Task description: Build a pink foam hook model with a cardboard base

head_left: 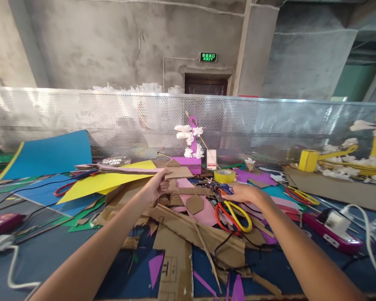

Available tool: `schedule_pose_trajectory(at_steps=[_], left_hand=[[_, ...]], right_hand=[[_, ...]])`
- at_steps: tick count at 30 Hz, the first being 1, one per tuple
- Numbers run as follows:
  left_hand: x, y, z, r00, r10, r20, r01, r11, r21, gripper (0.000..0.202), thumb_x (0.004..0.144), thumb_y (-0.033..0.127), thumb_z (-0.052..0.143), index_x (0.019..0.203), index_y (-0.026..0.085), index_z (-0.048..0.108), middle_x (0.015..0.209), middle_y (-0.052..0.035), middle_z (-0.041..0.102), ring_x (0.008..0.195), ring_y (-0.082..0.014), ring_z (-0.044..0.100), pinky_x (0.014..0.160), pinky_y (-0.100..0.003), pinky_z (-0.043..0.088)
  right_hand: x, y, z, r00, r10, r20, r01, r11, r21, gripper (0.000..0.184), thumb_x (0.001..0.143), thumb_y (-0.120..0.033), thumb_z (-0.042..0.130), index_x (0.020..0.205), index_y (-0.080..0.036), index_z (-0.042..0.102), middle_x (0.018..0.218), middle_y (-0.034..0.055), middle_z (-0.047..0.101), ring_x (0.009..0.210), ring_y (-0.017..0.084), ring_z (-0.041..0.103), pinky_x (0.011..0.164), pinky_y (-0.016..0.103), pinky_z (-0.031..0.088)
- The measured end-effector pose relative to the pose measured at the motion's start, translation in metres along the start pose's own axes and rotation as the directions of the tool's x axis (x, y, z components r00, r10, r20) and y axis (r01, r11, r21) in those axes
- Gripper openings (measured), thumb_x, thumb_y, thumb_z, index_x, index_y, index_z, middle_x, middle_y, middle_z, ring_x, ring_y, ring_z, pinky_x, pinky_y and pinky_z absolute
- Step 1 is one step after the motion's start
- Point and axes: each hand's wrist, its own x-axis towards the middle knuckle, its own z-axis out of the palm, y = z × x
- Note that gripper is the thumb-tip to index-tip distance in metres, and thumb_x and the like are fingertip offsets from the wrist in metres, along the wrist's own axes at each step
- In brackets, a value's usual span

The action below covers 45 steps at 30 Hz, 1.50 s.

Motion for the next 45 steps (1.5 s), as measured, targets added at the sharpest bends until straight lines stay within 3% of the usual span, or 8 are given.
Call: schedule_pose_trajectory(at_steps=[3,12,18,26,32,38,41,45], left_hand=[[0.001,-0.001,0.000,1.000,0.000,-0.009,0.000,1.000,-0.008,0.036,0.082,0.031,0.068,0.061,0.022,0.041,0.042,0.0110,0.026,0.036,-0.0049,0.018,0.036,-0.017,0.019],[-0.001,-0.003,0.001,1.000,0.014,0.001,-0.014,0.999,-0.029,0.039,0.082,0.031,0.067,0.059,0.022,0.036,0.042,0.0112,0.024,0.036,-0.0049,0.017,0.037,-0.017,0.020],[0.001,-0.006,0.004,1.000,0.016,0.010,-0.016,1.000,-0.025,0.041,0.081,0.032,0.068,0.058,0.023,0.035,0.042,0.0113,0.023,0.036,-0.0051,0.016,0.037,-0.018,0.020],[0.000,-0.005,0.004,0.999,0.033,0.009,-0.033,0.999,-0.027,0.039,0.081,0.032,0.069,0.061,0.023,0.037,0.042,0.0116,0.025,0.036,-0.0049,0.018,0.037,-0.018,0.019],[0.000,-0.012,0.008,0.999,0.047,-0.009,-0.047,0.998,-0.035,0.044,0.079,0.032,0.072,0.062,0.024,0.032,0.042,0.0117,0.025,0.036,-0.0050,0.020,0.039,-0.020,0.020],[-0.004,-0.016,0.022,1.000,-0.006,-0.024,0.006,0.999,-0.034,0.033,0.082,0.034,0.070,0.067,0.022,0.043,0.043,0.0121,0.026,0.036,-0.0054,0.019,0.038,-0.019,0.015],[-0.006,-0.016,0.028,0.998,-0.056,-0.029,0.055,0.998,-0.031,0.035,0.084,0.033,0.067,0.064,0.022,0.041,0.043,0.0115,0.026,0.036,-0.0049,0.017,0.038,-0.018,0.014],[-0.006,-0.020,0.032,0.996,-0.081,-0.036,0.080,0.997,-0.021,0.039,0.083,0.033,0.067,0.062,0.023,0.036,0.042,0.0112,0.025,0.036,-0.0051,0.016,0.038,-0.019,0.012]], right_hand=[[0.000,-0.011,-0.013,0.950,0.155,0.272,-0.126,0.984,-0.123,0.040,0.080,-0.054,0.075,0.061,-0.022,0.062,0.049,0.0019,0.059,0.046,0.018,0.056,0.050,0.030,0.032],[-0.004,-0.105,0.001,0.991,-0.039,0.128,0.036,0.999,0.022,0.035,0.095,-0.054,0.061,0.097,-0.021,0.072,0.087,0.0060,0.076,0.078,0.022,0.070,0.064,0.028,0.041],[-0.009,-0.108,0.022,0.943,-0.243,0.225,0.247,0.969,0.014,0.069,0.077,-0.061,0.081,0.132,-0.022,0.068,0.129,0.0142,0.066,0.119,0.033,0.063,0.097,0.042,0.050],[-0.006,-0.114,0.012,0.796,-0.578,0.179,0.582,0.813,0.034,0.025,0.096,-0.014,0.062,0.113,-0.023,0.076,0.112,0.0093,0.076,0.110,0.025,0.067,0.098,0.038,0.053],[-0.012,-0.119,0.000,0.884,-0.449,-0.130,0.466,0.824,0.323,0.048,0.102,-0.012,0.045,0.144,-0.033,0.052,0.115,0.0055,0.071,0.086,0.017,0.071,0.082,0.032,0.058],[-0.016,-0.125,-0.003,0.935,-0.314,-0.161,0.345,0.717,0.605,0.056,0.096,-0.020,0.059,0.149,-0.034,0.046,0.124,0.0083,0.059,0.090,0.018,0.067,0.080,0.035,0.062],[-0.018,-0.130,-0.001,0.947,-0.263,-0.184,0.321,0.767,0.556,0.086,0.084,-0.024,0.078,0.157,-0.036,0.033,0.134,0.0111,0.053,0.096,0.022,0.066,0.083,0.041,0.064],[-0.019,-0.137,-0.001,0.916,-0.291,-0.277,0.377,0.862,0.340,0.096,0.083,-0.025,0.079,0.162,-0.035,0.025,0.147,0.0144,0.043,0.125,0.033,0.059,0.102,0.052,0.058]])
